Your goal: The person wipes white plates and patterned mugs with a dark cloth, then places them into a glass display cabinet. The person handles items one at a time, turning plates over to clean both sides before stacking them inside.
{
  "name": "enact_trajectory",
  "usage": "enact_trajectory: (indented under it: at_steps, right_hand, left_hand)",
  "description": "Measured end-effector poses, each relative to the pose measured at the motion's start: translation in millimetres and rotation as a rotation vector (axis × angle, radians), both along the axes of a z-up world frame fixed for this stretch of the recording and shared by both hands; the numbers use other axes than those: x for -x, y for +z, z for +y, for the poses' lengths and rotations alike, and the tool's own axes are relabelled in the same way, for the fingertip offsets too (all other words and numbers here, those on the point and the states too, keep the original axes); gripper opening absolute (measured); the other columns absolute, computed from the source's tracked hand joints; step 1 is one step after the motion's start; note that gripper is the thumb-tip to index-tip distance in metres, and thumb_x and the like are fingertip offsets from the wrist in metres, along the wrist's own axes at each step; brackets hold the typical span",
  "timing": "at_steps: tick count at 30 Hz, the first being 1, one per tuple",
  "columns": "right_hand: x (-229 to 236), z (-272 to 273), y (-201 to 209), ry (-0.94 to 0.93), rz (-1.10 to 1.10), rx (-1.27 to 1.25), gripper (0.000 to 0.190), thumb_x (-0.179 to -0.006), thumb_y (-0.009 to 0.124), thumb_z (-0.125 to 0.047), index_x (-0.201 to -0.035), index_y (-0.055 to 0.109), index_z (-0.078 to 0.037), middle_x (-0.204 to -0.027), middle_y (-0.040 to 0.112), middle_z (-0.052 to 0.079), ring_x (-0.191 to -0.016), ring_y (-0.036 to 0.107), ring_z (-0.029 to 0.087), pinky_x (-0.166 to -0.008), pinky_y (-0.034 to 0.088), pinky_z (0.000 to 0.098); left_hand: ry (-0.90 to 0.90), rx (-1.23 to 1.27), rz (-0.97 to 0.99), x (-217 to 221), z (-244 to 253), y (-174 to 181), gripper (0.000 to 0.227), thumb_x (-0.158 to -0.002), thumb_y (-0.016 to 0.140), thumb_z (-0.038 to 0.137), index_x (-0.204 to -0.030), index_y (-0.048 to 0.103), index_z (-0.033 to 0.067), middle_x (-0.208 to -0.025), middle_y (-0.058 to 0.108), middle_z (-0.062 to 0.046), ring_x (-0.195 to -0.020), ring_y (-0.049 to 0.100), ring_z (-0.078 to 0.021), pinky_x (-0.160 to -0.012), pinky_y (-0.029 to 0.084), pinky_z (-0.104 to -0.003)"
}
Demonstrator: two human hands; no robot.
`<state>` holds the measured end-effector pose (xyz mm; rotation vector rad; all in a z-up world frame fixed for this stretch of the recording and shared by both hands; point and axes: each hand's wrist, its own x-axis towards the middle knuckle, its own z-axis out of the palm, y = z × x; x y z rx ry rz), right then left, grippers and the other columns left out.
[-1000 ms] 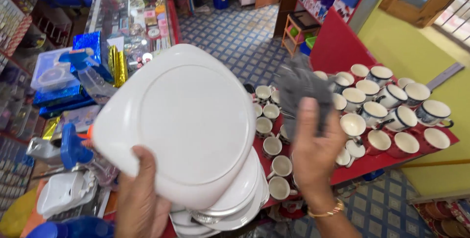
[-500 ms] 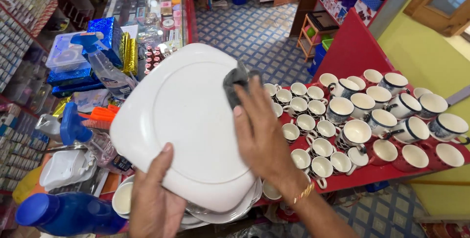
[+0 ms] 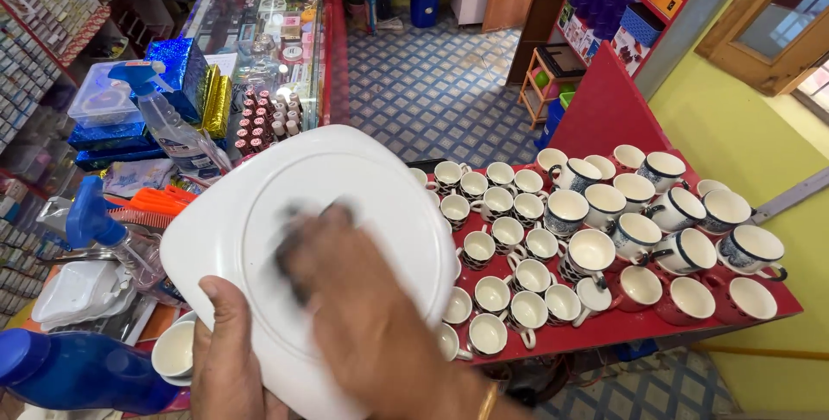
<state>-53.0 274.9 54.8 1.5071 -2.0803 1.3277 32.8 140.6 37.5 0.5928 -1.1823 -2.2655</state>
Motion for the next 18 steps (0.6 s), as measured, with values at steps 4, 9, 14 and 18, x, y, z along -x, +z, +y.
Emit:
enact_trajectory:
  at_steps: [4,9,14,18]
  right_hand:
    - [0.2,4.7,0.7,0.135,0.107,-0.023,0.048,-0.095,0.055,-0.011,-0.141,0.055,0.000,-0.152,0.050,0.025,-0.149,0.037,0.045,-0.119,0.022,0.0612]
    - [61.1,-0.9,4.0,-0.323,-0.181,0.097,0.039,-0.111,0.047,-0.013,-0.147,0.051,0.002,-0.160,0.042,0.024,-0.158,0.026,0.045,-0.129,0.021,0.0552]
    - [-3.9,-24.7,16.3,0.029,0.048,0.049,0.043,-0.109,0.045,-0.019,-0.149,0.055,-0.004,-0.163,0.049,0.019,-0.160,0.037,0.037,-0.135,0.023,0.0495]
    - [38.8,-28.9,25.0,-0.126,-0.088,0.160,0.037,-0.109,0.040,-0.015,-0.139,0.059,-0.002,-0.146,0.061,0.020,-0.146,0.050,0.038,-0.133,0.023,0.0503]
  left_hand:
    - [0.030,0.062,0.055,1.5,-2.3,2.1,0.074,-0.100,0.038,0.053,-0.157,0.034,0.0043,-0.148,0.054,-0.019,-0.127,0.059,-0.0319,-0.102,0.050,-0.048]
    - [0.004,0.066,-0.003,-2.5,12.1,8.0,0.070,-0.103,0.044,0.048,-0.157,0.035,0.0030,-0.149,0.057,-0.023,-0.127,0.064,-0.0350,-0.100,0.053,-0.050]
    - [-0.068,0.098,0.156,12.4,8.2,21.5,0.067,-0.104,0.046,0.040,-0.157,0.034,0.0005,-0.148,0.053,-0.017,-0.131,0.057,-0.0245,-0.105,0.047,-0.041]
    - [-0.039,0.077,-0.018,-0.6,-10.2,24.5,0.063,-0.097,0.047,0.040,-0.147,0.044,0.0000,-0.134,0.065,-0.018,-0.115,0.067,-0.0263,-0.095,0.054,-0.041]
